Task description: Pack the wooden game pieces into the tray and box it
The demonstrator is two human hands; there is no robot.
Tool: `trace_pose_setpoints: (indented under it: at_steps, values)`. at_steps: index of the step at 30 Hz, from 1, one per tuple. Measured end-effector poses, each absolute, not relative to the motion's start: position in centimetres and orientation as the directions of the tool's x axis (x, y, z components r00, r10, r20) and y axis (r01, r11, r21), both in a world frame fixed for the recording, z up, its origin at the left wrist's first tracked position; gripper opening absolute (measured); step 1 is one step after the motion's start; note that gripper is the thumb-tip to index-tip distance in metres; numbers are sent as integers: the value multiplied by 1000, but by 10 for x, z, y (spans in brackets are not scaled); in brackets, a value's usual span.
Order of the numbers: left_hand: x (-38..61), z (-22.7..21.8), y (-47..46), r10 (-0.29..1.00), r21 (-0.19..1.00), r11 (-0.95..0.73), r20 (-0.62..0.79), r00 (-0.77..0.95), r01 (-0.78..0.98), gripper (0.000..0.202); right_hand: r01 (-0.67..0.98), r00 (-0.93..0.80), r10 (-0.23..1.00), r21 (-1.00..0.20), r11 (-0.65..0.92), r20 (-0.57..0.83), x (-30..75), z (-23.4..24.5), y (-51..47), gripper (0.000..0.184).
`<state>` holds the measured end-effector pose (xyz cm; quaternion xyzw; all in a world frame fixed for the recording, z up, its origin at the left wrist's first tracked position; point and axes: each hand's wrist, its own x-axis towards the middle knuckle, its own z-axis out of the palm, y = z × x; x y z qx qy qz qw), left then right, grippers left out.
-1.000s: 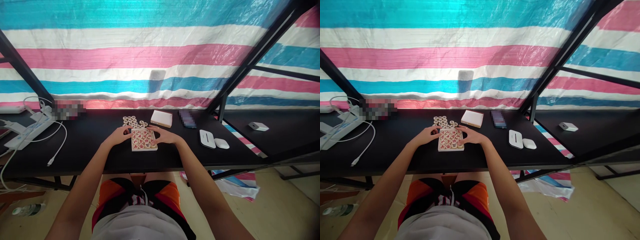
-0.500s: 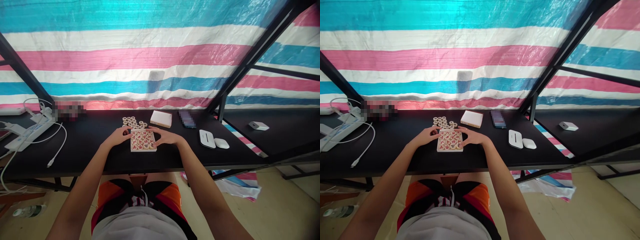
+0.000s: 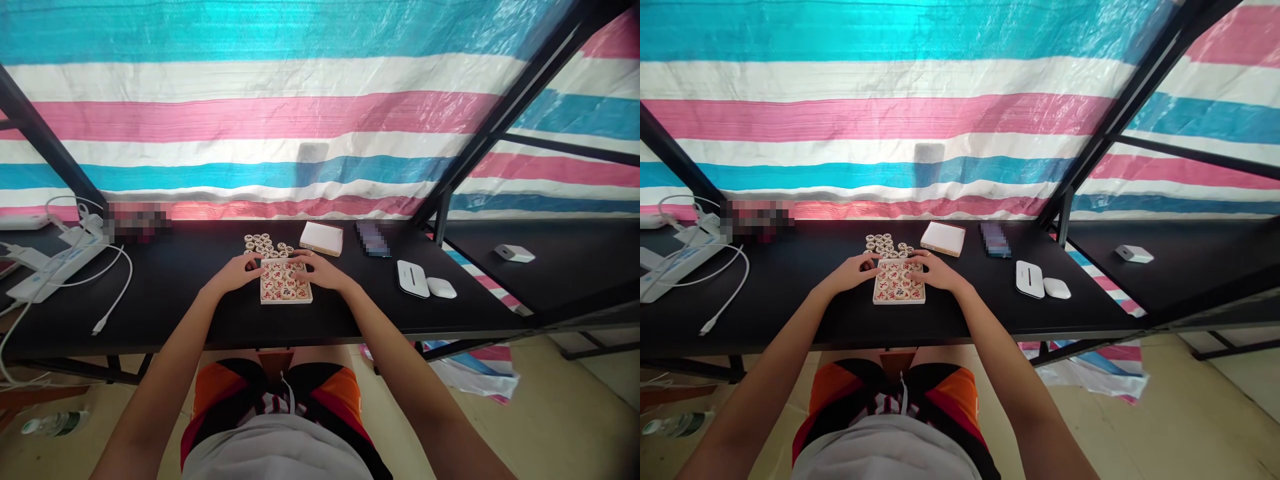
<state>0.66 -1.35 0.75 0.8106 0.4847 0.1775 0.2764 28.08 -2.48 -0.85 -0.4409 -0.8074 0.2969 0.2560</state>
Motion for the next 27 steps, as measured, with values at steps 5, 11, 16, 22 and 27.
trace_pose_setpoints:
  at_steps: [5, 11, 16, 22, 27]
  values:
    - [6, 6, -12, 885, 619, -378, 24, 465, 689, 51, 562, -464, 863, -686, 462, 200, 281, -11, -23, 32]
    - [7, 7, -14, 884, 623, -379, 24, 467, 685, 52, 563, -487, 853, -680, 469, 185, 282, -11, -25, 38]
    - [6, 6, -13, 887, 630, -368, 18, 461, 683, 54, 560, -394, 867, -668, 490, 306, 282, -12, -21, 34]
    - [5, 5, -12, 883, 640, -368, 14, 469, 674, 55, 714, -42, 945, -652, 255, 324, 291, -18, -11, 32]
    - [6, 8, -15, 886, 637, -360, 4, 464, 682, 55, 774, -50, 962, -599, 206, 267, 295, -27, -6, 32]
